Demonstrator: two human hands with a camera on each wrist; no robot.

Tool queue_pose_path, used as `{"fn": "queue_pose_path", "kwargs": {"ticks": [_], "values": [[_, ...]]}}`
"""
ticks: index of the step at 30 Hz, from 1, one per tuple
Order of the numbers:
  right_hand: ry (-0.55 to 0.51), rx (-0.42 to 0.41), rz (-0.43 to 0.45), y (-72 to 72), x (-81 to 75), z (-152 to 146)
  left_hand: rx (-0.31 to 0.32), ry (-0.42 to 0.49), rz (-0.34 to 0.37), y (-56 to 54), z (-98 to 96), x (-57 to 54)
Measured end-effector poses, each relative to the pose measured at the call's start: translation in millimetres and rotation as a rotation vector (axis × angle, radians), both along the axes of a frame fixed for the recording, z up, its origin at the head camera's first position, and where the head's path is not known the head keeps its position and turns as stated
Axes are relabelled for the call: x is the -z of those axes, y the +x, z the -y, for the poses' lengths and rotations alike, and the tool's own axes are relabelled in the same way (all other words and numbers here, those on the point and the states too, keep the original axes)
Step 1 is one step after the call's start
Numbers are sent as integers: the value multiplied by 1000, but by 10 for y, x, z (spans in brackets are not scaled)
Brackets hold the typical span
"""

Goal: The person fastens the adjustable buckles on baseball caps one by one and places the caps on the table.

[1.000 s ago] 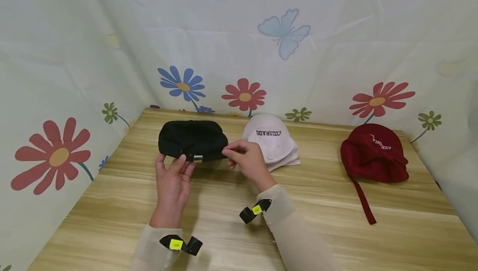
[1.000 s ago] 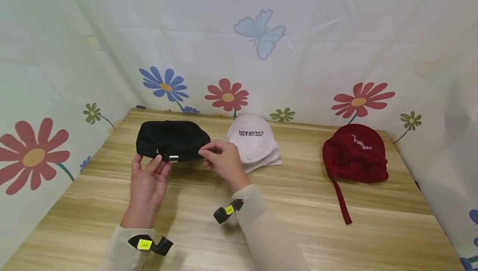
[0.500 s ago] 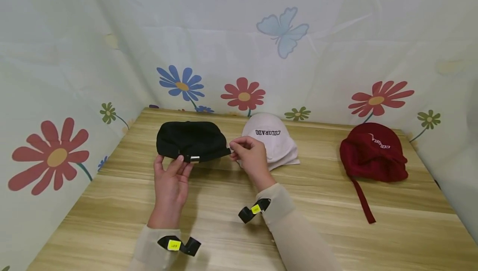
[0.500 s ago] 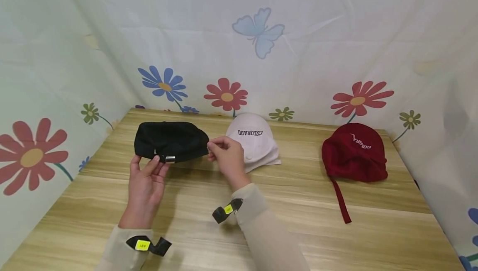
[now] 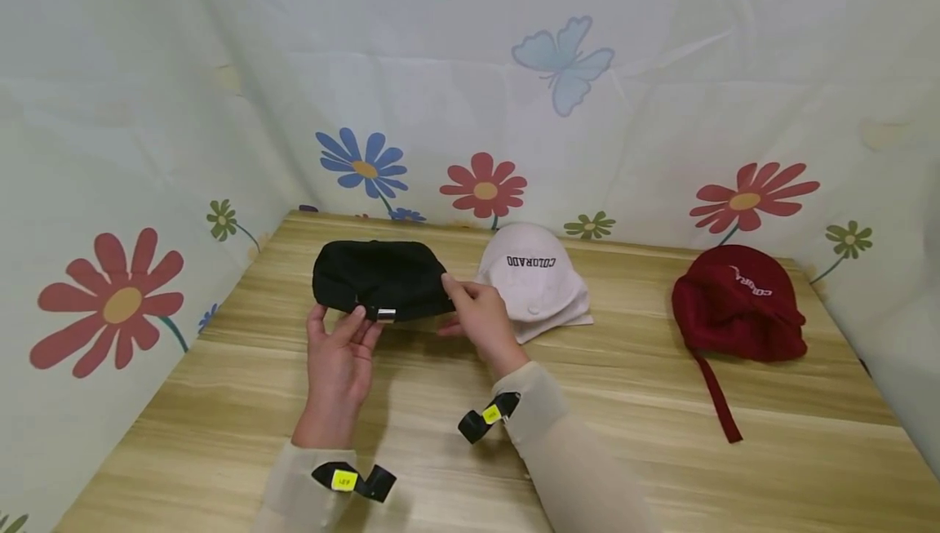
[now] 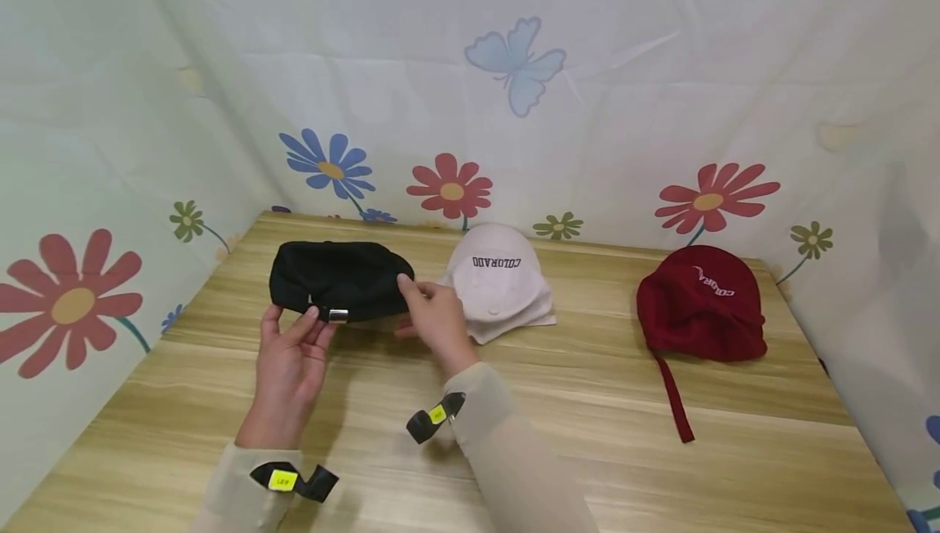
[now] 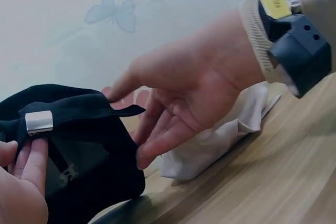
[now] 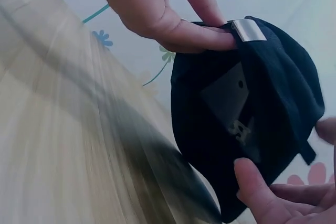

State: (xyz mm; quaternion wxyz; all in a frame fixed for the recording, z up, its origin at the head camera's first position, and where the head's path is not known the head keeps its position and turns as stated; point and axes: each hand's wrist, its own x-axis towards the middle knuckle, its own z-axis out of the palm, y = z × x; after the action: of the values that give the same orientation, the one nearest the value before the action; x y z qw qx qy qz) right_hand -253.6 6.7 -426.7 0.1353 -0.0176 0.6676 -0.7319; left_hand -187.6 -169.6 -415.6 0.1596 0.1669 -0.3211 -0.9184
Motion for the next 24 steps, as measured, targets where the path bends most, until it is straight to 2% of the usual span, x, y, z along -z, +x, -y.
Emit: {"fn": "queue_pose_path", "kwargs": {"ticks": [6, 10, 13, 18, 24], "values": [[-62, 83, 6, -16, 26, 132, -3, -41, -11, -11, -16, 32], [30, 176, -36, -20, 42, 170, 30, -66, -1, 2, 6, 49], [132, 211, -82, -25, 57, 177, 82, -106, 24, 24, 68, 53], [218, 202, -143, -43, 71, 166, 160, -142, 42, 47, 250, 40], [283, 159, -220, -57, 41, 110, 179, -158, 111, 13, 522, 35]]}}
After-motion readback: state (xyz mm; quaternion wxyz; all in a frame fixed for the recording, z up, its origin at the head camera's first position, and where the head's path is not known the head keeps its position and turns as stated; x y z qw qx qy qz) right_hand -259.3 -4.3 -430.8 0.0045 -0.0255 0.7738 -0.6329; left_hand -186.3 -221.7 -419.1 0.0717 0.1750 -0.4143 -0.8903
